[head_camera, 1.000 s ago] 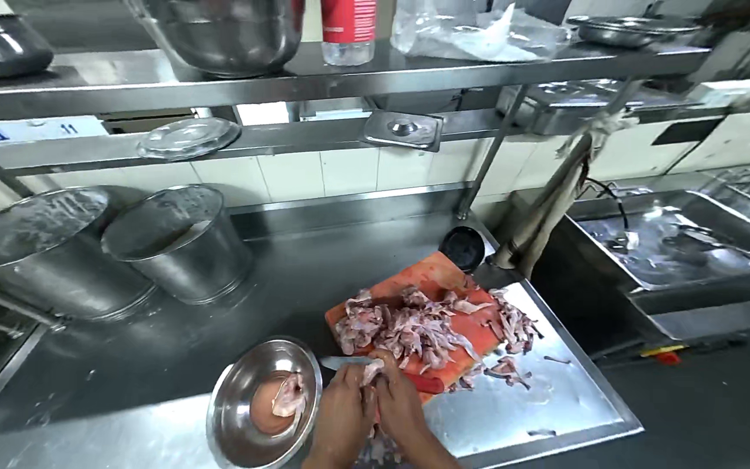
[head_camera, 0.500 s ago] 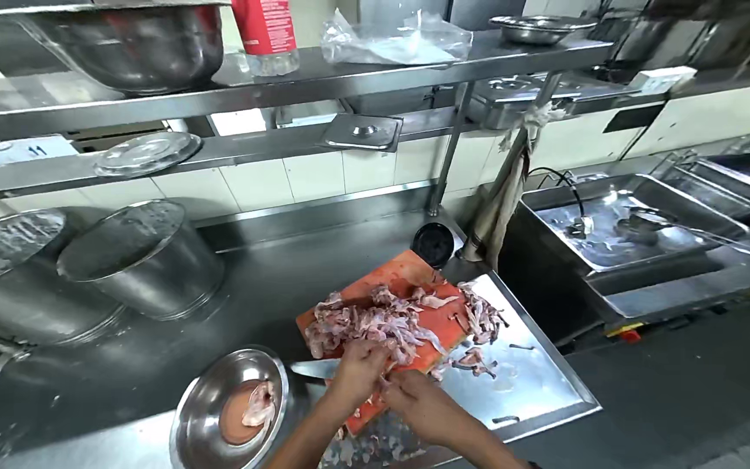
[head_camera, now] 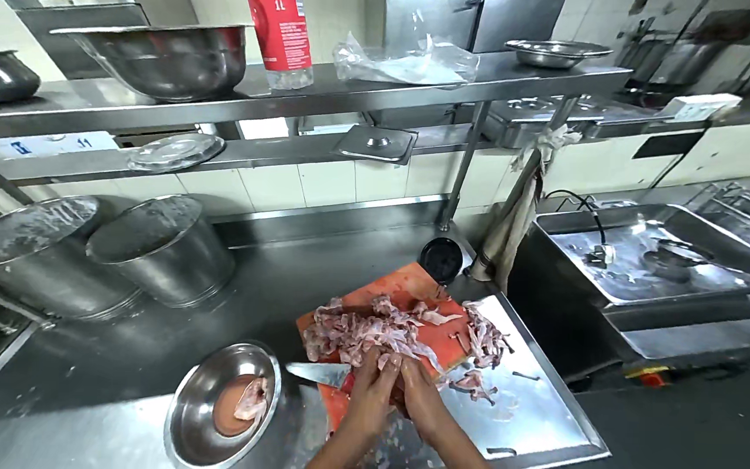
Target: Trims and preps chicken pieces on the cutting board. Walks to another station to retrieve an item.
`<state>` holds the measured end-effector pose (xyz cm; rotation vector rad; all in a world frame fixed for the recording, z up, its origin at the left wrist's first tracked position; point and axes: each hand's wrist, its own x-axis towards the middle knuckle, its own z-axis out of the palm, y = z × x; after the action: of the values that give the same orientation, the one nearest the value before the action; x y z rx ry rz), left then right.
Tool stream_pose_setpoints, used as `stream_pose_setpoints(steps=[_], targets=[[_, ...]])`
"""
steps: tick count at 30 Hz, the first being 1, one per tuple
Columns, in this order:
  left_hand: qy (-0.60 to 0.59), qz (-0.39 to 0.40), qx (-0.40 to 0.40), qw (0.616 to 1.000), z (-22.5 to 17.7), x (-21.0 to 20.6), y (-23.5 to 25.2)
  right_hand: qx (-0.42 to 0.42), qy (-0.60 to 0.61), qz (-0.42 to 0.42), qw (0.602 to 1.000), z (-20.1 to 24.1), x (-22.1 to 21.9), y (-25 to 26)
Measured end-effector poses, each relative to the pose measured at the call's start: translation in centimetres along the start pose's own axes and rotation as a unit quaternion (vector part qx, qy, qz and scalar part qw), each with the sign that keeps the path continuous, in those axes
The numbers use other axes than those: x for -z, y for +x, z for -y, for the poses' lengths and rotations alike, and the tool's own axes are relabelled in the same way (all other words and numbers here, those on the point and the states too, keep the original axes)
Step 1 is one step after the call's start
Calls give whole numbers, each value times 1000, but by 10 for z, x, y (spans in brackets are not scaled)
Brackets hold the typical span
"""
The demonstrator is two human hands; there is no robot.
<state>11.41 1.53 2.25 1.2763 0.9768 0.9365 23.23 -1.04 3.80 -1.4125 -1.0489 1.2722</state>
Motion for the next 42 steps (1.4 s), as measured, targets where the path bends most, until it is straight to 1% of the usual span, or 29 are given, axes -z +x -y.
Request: stream_pose_setpoints(steps=[2, 4, 6, 8, 9, 10, 11, 13, 15, 16, 18, 20, 22, 23, 25, 27, 28, 30, 32, 33, 34, 35, 36, 37, 38, 39, 40, 41, 42], targets=[[-46, -19, 14, 999, -4, -2, -1, 65, -55, 10, 996, 0, -3, -3], [-70, -14, 24, 997, -5, 2, -2, 95, -92, 35, 991, 0, -4, -7], [-58, -1, 10, 998, -1, 9, -3, 81, -128, 99, 984, 3, 2, -11], [-6, -9, -35, 999, 7, 19, -9, 43, -132, 183, 973, 4, 9, -15], [20, -19, -64, 998, 11, 21, -11, 34, -120, 206, 971, 2, 10, -17], [32, -36, -83, 995, 12, 21, -14, 38, -122, 209, 969, 0, 9, -19], [29, -56, -90, 994, 11, 20, -17, 58, -145, 189, 970, -1, 6, -22], [-4, -98, -78, 992, 3, 16, -20, 109, -232, 114, 960, -1, -6, -28], [-61, -140, -26, 988, -13, 20, -20, 151, -311, 62, 936, 3, -19, -31], [-95, -160, 13, 982, -20, 25, -20, 164, -331, 57, 928, 3, -23, -33], [-167, -188, 115, 961, -26, 33, -24, 181, -351, 69, 916, 0, -29, -36], [-228, -175, 193, 938, -24, 42, -28, 184, -352, 94, 913, -4, -30, -39], [-261, -131, 226, 929, -17, 50, -30, 186, -350, 110, 912, -11, -30, -42], [-261, -108, 230, 931, -12, 55, -31, 186, -346, 116, 912, -16, -30, -42], [-221, -101, 220, 945, -3, 62, -29, 167, -326, 132, 921, -28, -28, -36], [-142, -125, 188, 964, -1, 67, -28, 94, -280, 172, 940, -36, -22, -23], [-112, -114, 161, 974, -1, 70, -28, 48, -264, 189, 944, -37, -18, -17], [-77, -66, 107, 989, -1, 77, -27, -33, -245, 209, 946, -36, -10, -4], [-26, -39, 62, 997, 0, 86, -26, -67, -244, 225, 941, -32, -2, 3], [39, -36, 35, 998, 0, 91, -27, -64, -265, 227, 935, -27, 1, 4], [137, -41, 8, 990, 1, 95, -28, -55, -297, 230, 925, -19, 4, 2], [261, -47, -23, 964, 1, 98, -30, -48, -331, 237, 912, -10, 7, 0], [373, -45, -62, 925, -1, 98, -30, -42, -358, 248, 899, -2, 8, -1], [447, -30, -102, 888, 0, 93, -30, -31, -373, 259, 890, 3, 9, -2], [482, -4, -121, 868, 1, 85, -29, -17, -378, 267, 886, 5, 9, -1], [498, 18, -117, 859, 4, 73, -28, -4, -378, 268, 886, 6, 7, 0], [506, 17, -100, 857, 9, 62, -27, 11, -371, 264, 890, 5, 5, 2], [509, -16, -86, 856, 16, 52, -26, 22, -370, 255, 893, 4, 2, 3], [517, -71, -80, 849, 23, 44, -25, 23, -388, 245, 888, 4, -1, 3]])
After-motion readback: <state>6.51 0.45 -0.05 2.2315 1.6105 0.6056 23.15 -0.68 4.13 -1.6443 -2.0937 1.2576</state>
